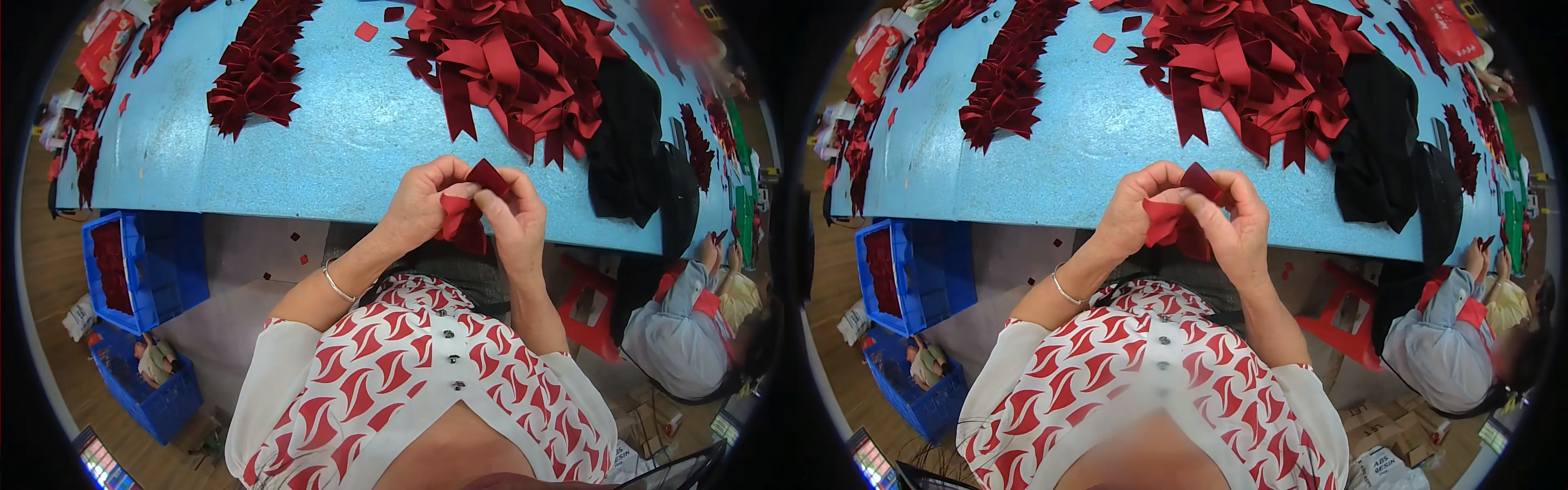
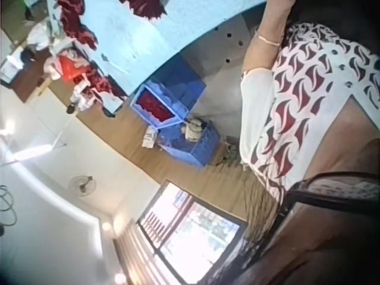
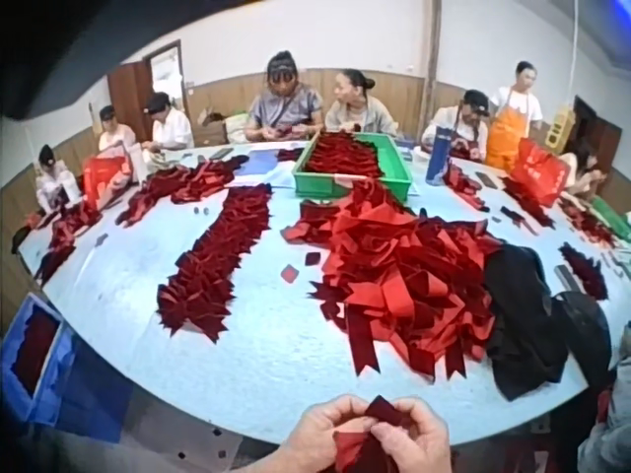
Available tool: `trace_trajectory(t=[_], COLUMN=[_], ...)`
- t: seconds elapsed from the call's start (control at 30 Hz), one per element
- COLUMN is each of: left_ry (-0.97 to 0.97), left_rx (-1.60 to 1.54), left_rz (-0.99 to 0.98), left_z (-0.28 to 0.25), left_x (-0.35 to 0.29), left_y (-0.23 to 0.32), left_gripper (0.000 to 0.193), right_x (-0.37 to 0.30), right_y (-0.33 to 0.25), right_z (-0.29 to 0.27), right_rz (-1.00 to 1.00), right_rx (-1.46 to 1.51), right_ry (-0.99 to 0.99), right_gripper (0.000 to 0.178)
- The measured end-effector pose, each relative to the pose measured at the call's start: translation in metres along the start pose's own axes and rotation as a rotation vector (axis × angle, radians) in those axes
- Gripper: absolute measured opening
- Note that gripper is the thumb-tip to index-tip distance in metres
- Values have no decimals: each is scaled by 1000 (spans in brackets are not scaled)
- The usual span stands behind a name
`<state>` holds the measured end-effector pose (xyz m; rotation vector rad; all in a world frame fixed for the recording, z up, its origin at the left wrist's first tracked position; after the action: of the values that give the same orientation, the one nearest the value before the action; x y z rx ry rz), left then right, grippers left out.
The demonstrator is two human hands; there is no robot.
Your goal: Assembling decorative red ribbon bows at a workbench.
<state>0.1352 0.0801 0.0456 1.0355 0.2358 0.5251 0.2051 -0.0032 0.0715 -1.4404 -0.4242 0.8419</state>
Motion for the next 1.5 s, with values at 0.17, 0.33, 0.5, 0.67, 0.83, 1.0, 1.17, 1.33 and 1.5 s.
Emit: trace_trajectory(t=[0.17,0.33,0.5,0.67,0.83,1.0,1.17,1.33,1.5], left_ry=[-118,-236,-230,-188,-255,-379,-474,-397,-289], left_rx=[161,406,376,358,426,468,435,274,240], left_rz=[37,64,-7,-66,57,0,-15,-130,-81], left_z=[1,4,0,-12,-1,4,8,2,-11], left_x=[0,5,9,1,3,-5,-6,-8,0], left_y=[5,11,8,-7,0,3,-6,-8,2], left_gripper=[9,9,8,10,9,9,10,11,11], right_x=[8,12,20,17,14,6,10,14,11], right_y=[11,4,10,11,25,17,25,19,23], right_z=[0,12,7,5,0,16,10,1,23], right_rz=[121,186,213,220,308,183,142,70,188], right_rx=[93,86,140,95,-33,19,48,40,-76], right_ry=[-67,-165,-175,-131,-157,-195,-126,-27,-184], right_gripper=[9,9,13,14,7,8,11,11,10])
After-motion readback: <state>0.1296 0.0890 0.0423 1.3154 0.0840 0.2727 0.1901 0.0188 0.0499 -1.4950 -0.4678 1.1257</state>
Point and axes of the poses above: each hand's wrist, its own x-axis towards the middle knuckle, its own z-axis out of the palm, y = z × x, the point moved 10 cm from there along x, towards the middle knuckle, and after that the axes turned 15 degrees about z, right-handed, at the moved point
